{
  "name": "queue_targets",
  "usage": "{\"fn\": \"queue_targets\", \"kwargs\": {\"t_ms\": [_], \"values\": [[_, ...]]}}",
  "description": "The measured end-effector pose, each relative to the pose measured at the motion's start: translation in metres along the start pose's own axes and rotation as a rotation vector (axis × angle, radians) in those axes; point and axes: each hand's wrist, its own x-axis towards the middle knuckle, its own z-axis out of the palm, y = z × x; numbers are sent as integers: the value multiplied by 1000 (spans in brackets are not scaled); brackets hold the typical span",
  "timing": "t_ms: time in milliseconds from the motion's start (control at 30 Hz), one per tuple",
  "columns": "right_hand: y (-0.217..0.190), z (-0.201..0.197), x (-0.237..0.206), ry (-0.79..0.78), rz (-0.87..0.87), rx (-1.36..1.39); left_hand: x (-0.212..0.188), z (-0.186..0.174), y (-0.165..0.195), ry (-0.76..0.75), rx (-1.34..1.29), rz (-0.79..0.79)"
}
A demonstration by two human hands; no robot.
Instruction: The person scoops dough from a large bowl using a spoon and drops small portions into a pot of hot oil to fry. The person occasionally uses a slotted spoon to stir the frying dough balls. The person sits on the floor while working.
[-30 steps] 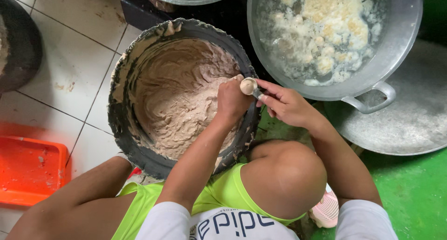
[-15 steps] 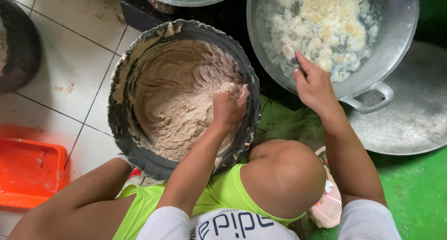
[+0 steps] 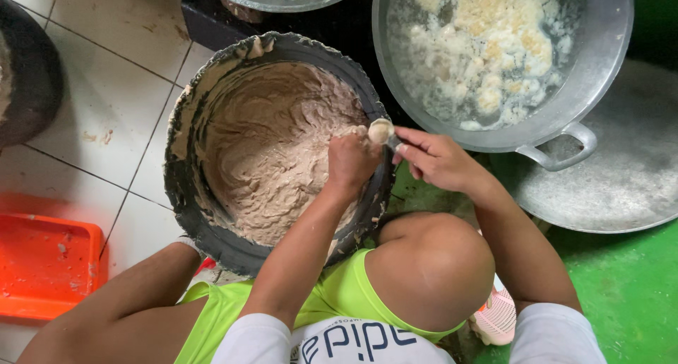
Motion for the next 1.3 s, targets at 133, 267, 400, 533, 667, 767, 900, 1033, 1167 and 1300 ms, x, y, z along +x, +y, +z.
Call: {"fn": "queue_targets", "kwargs": {"t_ms": [133, 267, 400, 533, 667, 767, 900, 1033, 1167, 1300], "values": [[3, -31, 10, 252, -159, -161, 0, -5, 12, 85, -26, -6], [3, -49, 9, 593, -408, -721, 0, -9, 17, 26, -50, -46], [-5, -27, -1, 376, -142, -332, 1, -4, 17, 82, -143, -38], [-13, 8, -10, 159, -209, -297, 5, 0, 14, 72, -75, -7], [-16, 18, -8, 26, -113, -56, 1, 2, 11, -58, 68, -116], [-13, 10, -3, -44, -29, 34, -6, -2, -3, 39, 207, -78], [-2, -12, 11, 121, -35, 20, -19, -44, -70, -287, 389, -659], [24, -47, 27, 666, -156, -579, -63, -92, -140, 496, 442, -603], [46, -65, 37, 830, -209, -838, -74, -84, -166, 643, 120, -817], [47, -69, 37, 854, -216, -790, -52, -55, -150, 525, -118, -861]]}}
